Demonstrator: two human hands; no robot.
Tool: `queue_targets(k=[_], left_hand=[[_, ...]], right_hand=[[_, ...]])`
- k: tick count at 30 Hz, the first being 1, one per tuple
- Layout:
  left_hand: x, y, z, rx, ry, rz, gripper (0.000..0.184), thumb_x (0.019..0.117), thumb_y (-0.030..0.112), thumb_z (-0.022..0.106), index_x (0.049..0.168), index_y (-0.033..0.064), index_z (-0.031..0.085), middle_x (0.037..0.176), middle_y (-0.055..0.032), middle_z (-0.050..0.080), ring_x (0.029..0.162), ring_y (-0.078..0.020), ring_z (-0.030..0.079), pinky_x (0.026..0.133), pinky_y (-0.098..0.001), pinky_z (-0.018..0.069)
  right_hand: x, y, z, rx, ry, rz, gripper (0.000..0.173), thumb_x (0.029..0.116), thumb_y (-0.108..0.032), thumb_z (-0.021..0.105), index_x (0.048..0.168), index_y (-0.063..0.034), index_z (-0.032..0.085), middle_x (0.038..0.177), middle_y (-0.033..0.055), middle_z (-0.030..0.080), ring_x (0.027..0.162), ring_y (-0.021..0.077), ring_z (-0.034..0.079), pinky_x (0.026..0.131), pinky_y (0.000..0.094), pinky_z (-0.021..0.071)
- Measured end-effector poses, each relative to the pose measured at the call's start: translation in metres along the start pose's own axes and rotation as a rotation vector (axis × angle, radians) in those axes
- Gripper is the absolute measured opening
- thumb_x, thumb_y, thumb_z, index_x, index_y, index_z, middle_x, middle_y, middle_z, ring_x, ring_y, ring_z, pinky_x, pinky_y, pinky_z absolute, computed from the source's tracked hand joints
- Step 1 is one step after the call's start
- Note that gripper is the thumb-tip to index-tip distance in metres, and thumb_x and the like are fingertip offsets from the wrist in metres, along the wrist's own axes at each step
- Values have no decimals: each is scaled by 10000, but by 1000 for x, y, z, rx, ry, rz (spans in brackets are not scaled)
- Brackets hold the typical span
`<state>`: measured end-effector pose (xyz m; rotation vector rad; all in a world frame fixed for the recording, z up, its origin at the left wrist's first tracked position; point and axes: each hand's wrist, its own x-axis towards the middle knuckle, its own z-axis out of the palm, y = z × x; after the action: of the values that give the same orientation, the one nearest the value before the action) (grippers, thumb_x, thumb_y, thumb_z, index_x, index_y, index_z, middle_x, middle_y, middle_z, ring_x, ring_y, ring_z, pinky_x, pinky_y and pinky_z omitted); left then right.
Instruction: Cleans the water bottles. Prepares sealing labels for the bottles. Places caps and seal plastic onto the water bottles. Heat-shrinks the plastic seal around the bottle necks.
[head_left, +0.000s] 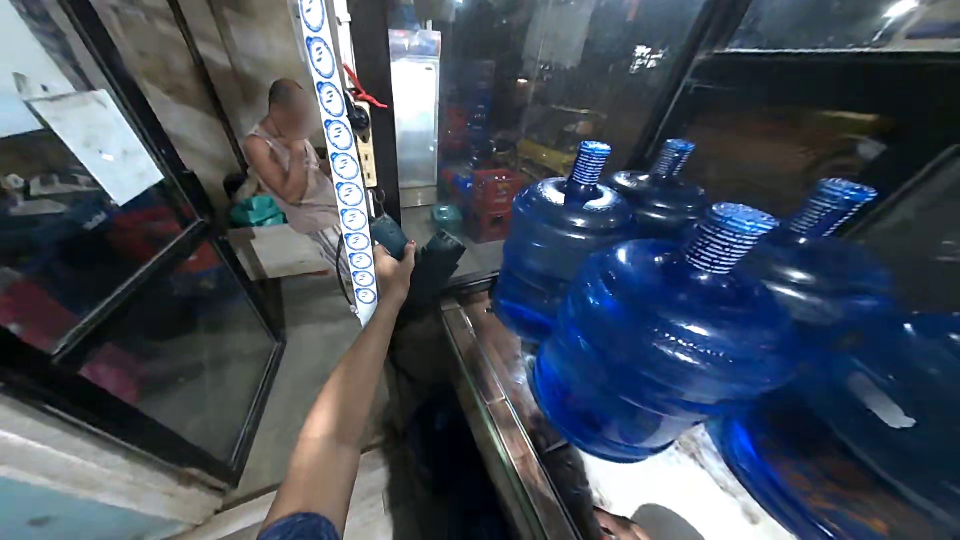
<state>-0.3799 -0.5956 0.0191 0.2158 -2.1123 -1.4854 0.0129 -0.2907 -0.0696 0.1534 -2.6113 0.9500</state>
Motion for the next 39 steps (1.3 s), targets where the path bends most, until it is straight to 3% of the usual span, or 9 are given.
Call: queue_targets(k=[11, 15, 20, 22, 26, 30, 33, 36, 39], left_hand=[[-5, 113, -5, -517, -98, -290, 668, 973, 434, 672, 1425, -17, 478, 1374, -242, 560, 1247, -319, 554, 1018, -515, 466], [-64, 130, -14, -619, -205, -226, 626, 1002, 485, 598, 1449, 64, 475, 1298, -165, 630, 1140, -248, 636, 941, -462, 549], [-192, 144, -26, -636, -389, -360, 540, 1005, 432, 622, 1432, 127, 494, 1143, -99, 636, 831, -116, 600, 648, -279, 504], [-233, 144, -31, -723, -490, -368, 597, 1022, 317, 611, 1511, 53, 390, 1340, -137, 594, 1087, -136, 631, 872, -313, 560], [-266, 141, -58, -713, -642, -331, 546, 1075, 303, 483, 1501, -2, 328, 1262, -111, 625, 1056, -147, 685, 861, -332, 613], [-244, 129, -119, -261, -1025, 218, 538, 1087, 402, 410, 1337, -51, 560, 1087, -49, 727, 973, -86, 711, 889, -289, 595], [-236, 154, -165, -23, -833, 730, 425, 1071, 341, 522, 1244, -17, 672, 1061, -129, 725, 966, -102, 692, 865, -285, 583], [-238, 184, -166, 316, -684, 980, 598, 1007, 418, 604, 1399, -31, 563, 1321, -294, 610, 1218, -417, 600, 1014, -554, 486], [-241, 179, -129, 442, -768, 1094, 672, 910, 530, 642, 1288, -26, 641, 1220, -258, 668, 1109, -462, 665, 892, -637, 546]], right_hand=[[22, -17, -1, 22, -29, 13, 278, 977, -75, 561, 1147, 89, 707, 1063, 258, 723, 986, 391, 720, 906, 516, 571], [52, -49, -4, 203, 41, 115, 606, 942, -184, 671, 1411, 144, 472, 1302, 271, 639, 1217, 379, 632, 1060, 537, 489], [98, -99, -5, 316, 254, 50, 1140, 800, -361, 793, 1579, 112, 107, 1492, 307, 466, 1369, 231, 523, 1110, 360, 451], [98, -105, -4, 417, 399, 102, 1119, 817, -380, 760, 1557, 135, 98, 1451, 300, 486, 1297, 117, 560, 1055, 254, 482], [88, -79, -13, 543, 506, -33, 1010, 856, -348, 755, 1491, 205, 197, 1359, 249, 568, 1203, 22, 602, 1018, 191, 505], [89, -72, -51, 503, 466, -217, 973, 865, -359, 766, 1466, 214, 258, 1340, 210, 603, 1199, 14, 608, 1026, 200, 515], [90, -68, -87, 383, 376, -266, 972, 859, -426, 772, 1486, 166, 325, 1397, 222, 577, 1252, 53, 587, 1060, 229, 497], [85, -69, -113, 258, 250, -280, 978, 837, -476, 773, 1513, 100, 364, 1396, 229, 582, 1264, 124, 594, 1060, 285, 504], [80, -74, -132, 210, 131, -330, 975, 819, -468, 783, 1521, 73, 376, 1374, 217, 597, 1243, 141, 605, 1043, 296, 512]])
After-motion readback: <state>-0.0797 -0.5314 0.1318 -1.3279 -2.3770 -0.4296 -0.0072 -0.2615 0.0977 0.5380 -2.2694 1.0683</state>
